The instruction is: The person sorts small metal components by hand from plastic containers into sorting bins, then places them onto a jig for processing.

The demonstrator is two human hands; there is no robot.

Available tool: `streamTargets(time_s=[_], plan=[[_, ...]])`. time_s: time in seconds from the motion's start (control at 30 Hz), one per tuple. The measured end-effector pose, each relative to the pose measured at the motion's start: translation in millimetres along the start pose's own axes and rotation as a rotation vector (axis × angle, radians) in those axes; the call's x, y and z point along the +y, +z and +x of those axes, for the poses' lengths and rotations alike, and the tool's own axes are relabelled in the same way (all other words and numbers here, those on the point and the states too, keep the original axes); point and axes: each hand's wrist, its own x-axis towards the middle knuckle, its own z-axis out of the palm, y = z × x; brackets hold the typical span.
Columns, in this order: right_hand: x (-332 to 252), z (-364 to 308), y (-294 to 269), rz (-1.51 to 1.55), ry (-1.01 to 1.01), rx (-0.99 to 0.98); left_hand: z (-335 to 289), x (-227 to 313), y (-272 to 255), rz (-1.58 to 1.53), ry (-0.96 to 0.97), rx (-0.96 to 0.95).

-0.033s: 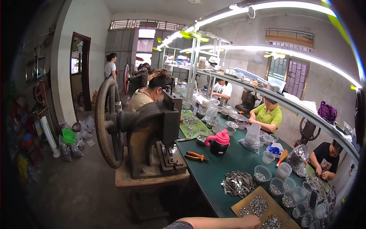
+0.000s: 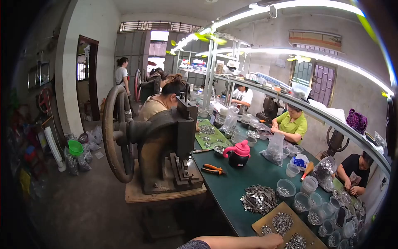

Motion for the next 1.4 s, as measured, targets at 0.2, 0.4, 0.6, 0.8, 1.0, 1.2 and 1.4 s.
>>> streamTargets(time_s=[0.2,0.4,0.6,0.8,1.0,1.2,1.4], plan=[[-12.5,24.0,-22.8,0.153,-0.104,-0.019,18.2,-14.8,4.7,-0.219,-0.088,-0.046],[-29.2,86.0,-30.7,0.227,-0.191,0.018,38.0,-7.6,-88.5,-0.302,-0.426,-0.250],[50.9,150.0,-16.0,0.222,-0.092,0.014,117.1,-55.3,-31.2,-0.398,-0.283,0.028],[82.9,152.3,-7.3,0.131,-0.130,0.009,145.5,-43.3,14.7,-0.522,-0.124,-0.010],[74.5,161.9,0.5,0.036,-0.179,0.013,149.4,-29.4,18.7,-0.510,-0.064,-0.021],[66.1,166.1,2.0,-0.071,-0.187,0.016,152.9,-24.9,28.5,-0.481,-0.005,-0.053],[84.4,162.4,-11.8,0.214,-0.025,-0.080,155.7,-13.5,39.4,-0.430,0.021,-0.091]])
